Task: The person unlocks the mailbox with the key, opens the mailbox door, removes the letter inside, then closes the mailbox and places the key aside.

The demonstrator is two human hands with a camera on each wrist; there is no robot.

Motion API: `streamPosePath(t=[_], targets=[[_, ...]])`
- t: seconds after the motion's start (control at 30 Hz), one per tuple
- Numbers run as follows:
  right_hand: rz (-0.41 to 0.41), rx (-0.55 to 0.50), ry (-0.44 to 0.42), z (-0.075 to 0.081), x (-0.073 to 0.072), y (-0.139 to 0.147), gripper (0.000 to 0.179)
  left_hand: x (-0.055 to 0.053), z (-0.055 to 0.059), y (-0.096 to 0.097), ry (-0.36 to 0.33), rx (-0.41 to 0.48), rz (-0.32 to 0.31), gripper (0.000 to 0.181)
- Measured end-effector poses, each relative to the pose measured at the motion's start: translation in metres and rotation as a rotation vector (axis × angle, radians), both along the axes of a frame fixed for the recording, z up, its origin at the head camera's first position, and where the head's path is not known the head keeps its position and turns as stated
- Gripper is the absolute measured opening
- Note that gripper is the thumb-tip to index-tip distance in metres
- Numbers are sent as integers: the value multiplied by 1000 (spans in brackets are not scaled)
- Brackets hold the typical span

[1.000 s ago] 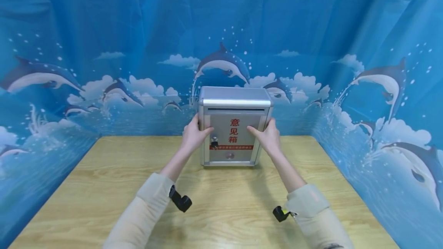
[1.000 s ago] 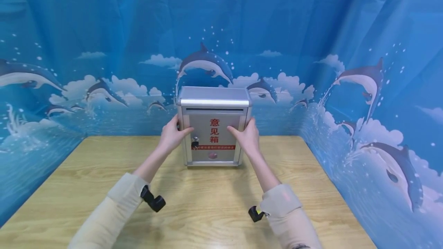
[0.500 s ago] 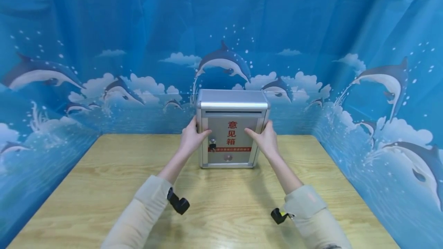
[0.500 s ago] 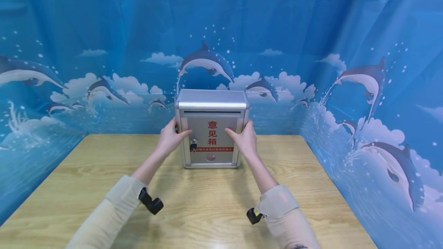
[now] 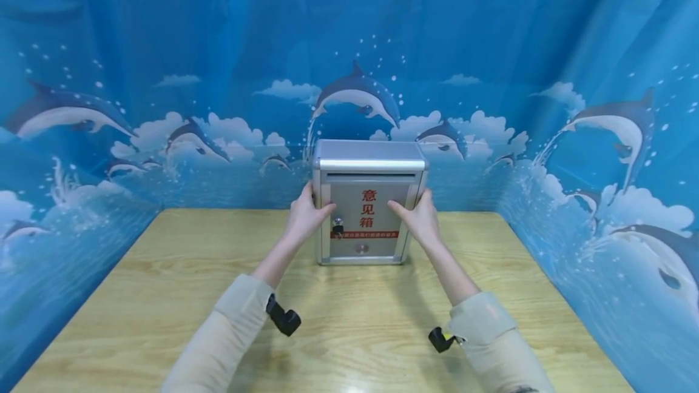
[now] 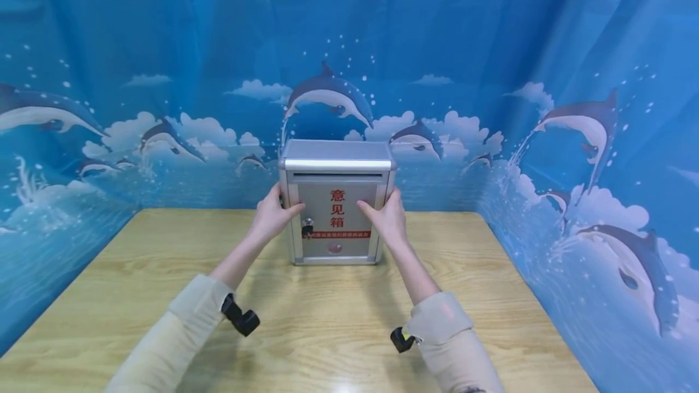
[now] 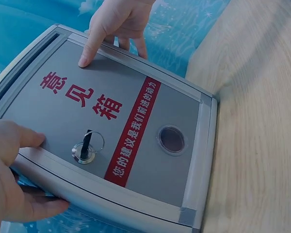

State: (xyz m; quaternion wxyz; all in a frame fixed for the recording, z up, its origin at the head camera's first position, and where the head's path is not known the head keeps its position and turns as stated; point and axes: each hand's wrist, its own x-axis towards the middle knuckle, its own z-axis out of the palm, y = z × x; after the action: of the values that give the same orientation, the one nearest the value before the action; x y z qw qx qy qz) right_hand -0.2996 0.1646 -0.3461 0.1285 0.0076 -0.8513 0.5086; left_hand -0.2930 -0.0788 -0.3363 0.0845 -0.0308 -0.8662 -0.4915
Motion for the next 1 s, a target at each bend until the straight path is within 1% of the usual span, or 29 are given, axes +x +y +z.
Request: streamPosePath(t=[0.1, 0.17, 0.2, 0.27, 0.33, 0.4, 0.47, 0.53, 0.57, 0.6, 0.67, 0.7, 0.77, 0.87, 1.0], targets=[[29, -19, 39, -2, 1, 2, 90, 0, 3, 1, -6, 1, 6, 82], [41, -30, 71, -5, 2, 3, 93, 1, 7, 1, 24, -2, 14, 86], [41, -27, 91, -7, 3, 4, 93, 1, 9, 1, 53, 1, 19, 87], [16, 4, 169, -12, 6, 5, 90, 1, 15, 0, 150, 0, 27, 87], [-27, 62, 309, -18, 8, 7, 81, 0, 22, -3, 284, -16, 25, 81], [-66, 146, 509, -23, 10, 10, 65, -3, 30, -7, 424, -68, 10, 70], [-84, 251, 732, -29, 9, 13, 47, -6, 38, -12, 554, -163, -18, 58], [-61, 351, 913, -32, 9, 13, 32, -9, 47, -16, 658, -276, -55, 45], [-34, 392, 978, -34, 9, 12, 27, -10, 52, -18, 691, -336, -76, 41], [-1, 431, 1025, -36, 9, 10, 23, -11, 57, -19, 717, -389, -101, 37], [74, 490, 1058, -41, 11, 3, 19, -12, 66, -20, 738, -481, -147, 32], [109, 512, 1051, -45, 12, -1, 17, -13, 70, -20, 738, -521, -167, 30], [175, 547, 1008, -51, 16, -9, 15, -14, 76, -19, 722, -585, -199, 30], [247, 593, 914, -60, 22, -21, 13, -15, 81, -17, 691, -637, -225, 29], [298, 627, 784, -67, 28, -32, 13, -16, 83, -13, 635, -643, -247, 30]])
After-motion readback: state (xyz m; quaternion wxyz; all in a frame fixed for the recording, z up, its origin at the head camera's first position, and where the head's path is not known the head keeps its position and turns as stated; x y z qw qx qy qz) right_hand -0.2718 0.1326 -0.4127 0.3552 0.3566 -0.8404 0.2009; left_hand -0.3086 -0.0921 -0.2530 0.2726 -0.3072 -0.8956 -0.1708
